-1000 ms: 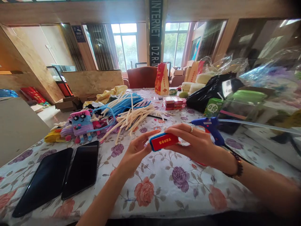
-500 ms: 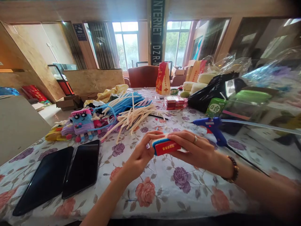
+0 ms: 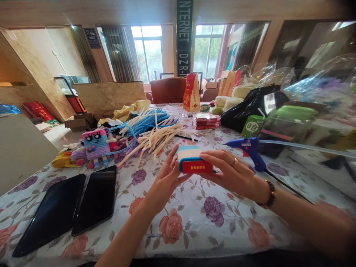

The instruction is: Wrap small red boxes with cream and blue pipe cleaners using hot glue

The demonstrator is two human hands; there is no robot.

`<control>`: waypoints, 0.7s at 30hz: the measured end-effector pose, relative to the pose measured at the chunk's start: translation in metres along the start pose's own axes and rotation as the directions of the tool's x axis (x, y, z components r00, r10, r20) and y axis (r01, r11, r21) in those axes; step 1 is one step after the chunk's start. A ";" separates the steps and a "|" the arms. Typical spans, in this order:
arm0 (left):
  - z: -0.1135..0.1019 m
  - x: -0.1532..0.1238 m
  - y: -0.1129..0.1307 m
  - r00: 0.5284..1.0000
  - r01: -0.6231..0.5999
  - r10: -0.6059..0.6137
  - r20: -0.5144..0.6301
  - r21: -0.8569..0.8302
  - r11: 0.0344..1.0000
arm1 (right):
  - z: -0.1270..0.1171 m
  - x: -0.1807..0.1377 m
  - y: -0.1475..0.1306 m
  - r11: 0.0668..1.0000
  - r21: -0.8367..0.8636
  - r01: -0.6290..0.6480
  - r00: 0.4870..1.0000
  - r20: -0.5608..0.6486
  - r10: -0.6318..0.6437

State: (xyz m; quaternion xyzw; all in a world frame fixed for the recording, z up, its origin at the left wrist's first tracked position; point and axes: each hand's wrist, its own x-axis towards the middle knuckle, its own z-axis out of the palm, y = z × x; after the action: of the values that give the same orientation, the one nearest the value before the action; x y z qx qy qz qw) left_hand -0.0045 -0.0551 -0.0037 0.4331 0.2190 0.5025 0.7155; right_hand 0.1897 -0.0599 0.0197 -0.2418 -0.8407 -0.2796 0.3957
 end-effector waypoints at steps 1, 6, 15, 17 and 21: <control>0.001 0.001 -0.002 0.999 0.031 -0.030 0.012 -0.059 0.998 | 0.000 0.000 0.000 1.000 -0.001 -0.001 1.000 -0.007 0.001; 0.012 0.002 -0.013 0.998 0.070 -0.066 0.024 -0.317 0.946 | 0.003 0.001 -0.003 1.000 0.027 -0.009 0.999 -0.047 0.010; 0.033 0.000 -0.015 0.998 0.020 -0.053 -0.042 -0.573 0.819 | 0.008 0.001 -0.006 0.995 0.074 -0.067 0.996 -0.051 0.071; 0.034 0.000 -0.015 0.993 0.032 -0.093 -0.076 -0.577 0.816 | 0.009 0.002 -0.006 0.994 0.084 -0.074 0.996 -0.048 0.078; 0.034 0.001 -0.015 0.983 0.007 -0.110 -0.148 -0.561 0.828 | 0.013 0.004 -0.003 0.993 0.102 -0.056 0.997 -0.055 0.062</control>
State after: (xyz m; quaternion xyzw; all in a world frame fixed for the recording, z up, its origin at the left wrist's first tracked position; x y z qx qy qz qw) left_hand 0.0297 -0.0693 0.0017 0.1528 0.1377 0.5581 0.8038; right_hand 0.1787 -0.0529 0.0156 -0.2379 -0.8345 -0.2319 0.4396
